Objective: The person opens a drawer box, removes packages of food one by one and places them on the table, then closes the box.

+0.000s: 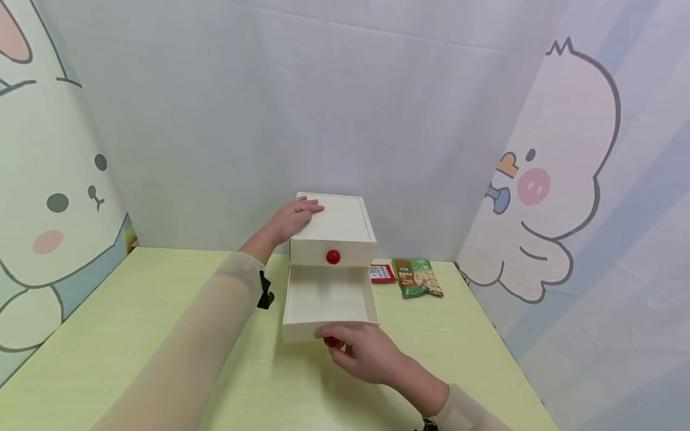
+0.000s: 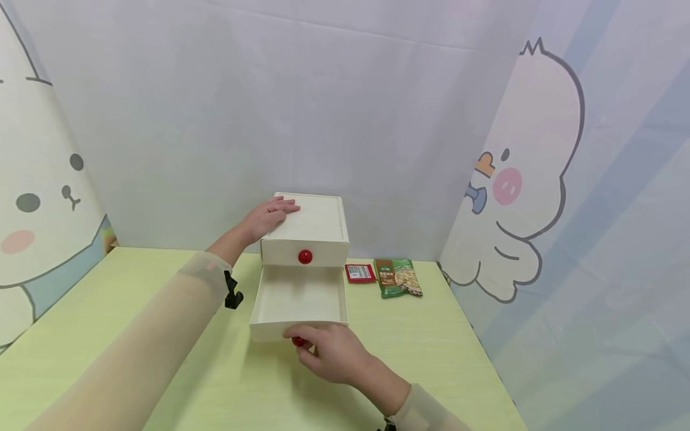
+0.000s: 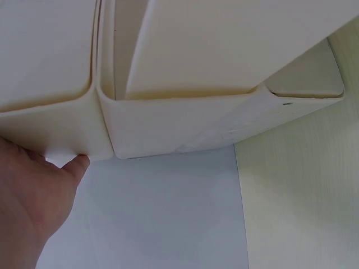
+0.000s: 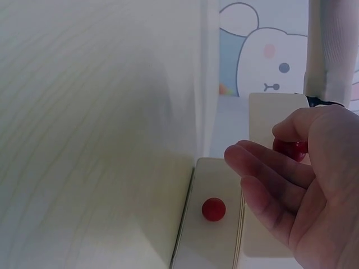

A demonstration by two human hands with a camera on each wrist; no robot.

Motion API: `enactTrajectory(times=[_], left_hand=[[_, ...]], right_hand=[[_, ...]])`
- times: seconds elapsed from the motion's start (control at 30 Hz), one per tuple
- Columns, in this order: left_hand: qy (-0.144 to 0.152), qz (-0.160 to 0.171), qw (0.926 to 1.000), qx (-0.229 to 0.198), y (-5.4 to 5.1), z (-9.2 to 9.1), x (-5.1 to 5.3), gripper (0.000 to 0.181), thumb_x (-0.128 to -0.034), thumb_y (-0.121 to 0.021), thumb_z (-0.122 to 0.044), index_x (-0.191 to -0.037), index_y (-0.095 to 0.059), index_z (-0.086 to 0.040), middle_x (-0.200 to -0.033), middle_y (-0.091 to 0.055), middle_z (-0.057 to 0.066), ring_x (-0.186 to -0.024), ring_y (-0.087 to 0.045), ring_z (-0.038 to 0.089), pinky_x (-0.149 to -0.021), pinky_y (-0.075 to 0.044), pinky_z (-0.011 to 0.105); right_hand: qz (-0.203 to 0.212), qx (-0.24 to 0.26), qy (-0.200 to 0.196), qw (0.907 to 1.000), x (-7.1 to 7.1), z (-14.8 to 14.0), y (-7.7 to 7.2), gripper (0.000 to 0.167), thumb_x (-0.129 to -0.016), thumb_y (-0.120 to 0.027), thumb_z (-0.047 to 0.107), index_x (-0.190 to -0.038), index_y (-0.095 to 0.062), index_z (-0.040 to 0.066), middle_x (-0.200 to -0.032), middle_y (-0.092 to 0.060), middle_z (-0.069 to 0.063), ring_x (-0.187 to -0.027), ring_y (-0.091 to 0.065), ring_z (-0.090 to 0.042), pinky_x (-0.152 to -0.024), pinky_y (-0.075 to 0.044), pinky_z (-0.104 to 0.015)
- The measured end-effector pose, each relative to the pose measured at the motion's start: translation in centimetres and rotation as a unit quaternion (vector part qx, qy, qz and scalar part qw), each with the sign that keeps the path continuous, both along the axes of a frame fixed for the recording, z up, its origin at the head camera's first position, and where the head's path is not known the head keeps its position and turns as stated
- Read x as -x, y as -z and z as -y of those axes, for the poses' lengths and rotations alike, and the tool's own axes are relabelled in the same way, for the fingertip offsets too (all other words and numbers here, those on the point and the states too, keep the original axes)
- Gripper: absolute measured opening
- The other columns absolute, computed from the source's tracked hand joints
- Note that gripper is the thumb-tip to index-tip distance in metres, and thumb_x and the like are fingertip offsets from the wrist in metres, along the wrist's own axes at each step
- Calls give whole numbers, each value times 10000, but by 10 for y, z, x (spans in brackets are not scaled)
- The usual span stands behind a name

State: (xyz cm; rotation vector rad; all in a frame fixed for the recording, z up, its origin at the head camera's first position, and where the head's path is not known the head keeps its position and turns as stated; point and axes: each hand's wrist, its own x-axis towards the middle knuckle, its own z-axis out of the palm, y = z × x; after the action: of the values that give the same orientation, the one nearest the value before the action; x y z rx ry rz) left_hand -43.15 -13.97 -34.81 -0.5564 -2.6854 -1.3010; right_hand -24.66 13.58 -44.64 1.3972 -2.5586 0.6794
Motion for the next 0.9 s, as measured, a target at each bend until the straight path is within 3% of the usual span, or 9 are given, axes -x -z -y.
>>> enactTrajectory(times=[0.5, 0.9], left_hand=[[17, -53, 10000, 45, 0, 0, 0, 538, -1093, -377, -191, -1562, -626, -103, -1756, -439, 95, -1734, -133, 311, -1405, -57, 585], [36, -26, 10000, -68, 1, -1, -2, 532, -1099, -381, -193, -1561, -624, -94, -1758, -434, 105, -1736, -125, 313, -1405, -55, 586]], right_hand=[[74, 7, 17, 10000, 9, 0, -2, 314, -1049, -702, 130, -1343, -746, 231, -1093, -809, 60, -920, -670, 27, -816, -571, -141], [536, -72, 177, 9984, 16, 2, -8, 271, -1127, -615, 240, -1361, -750, 247, -1184, -805, 40, -816, -570, 16, -766, -522, -168]])
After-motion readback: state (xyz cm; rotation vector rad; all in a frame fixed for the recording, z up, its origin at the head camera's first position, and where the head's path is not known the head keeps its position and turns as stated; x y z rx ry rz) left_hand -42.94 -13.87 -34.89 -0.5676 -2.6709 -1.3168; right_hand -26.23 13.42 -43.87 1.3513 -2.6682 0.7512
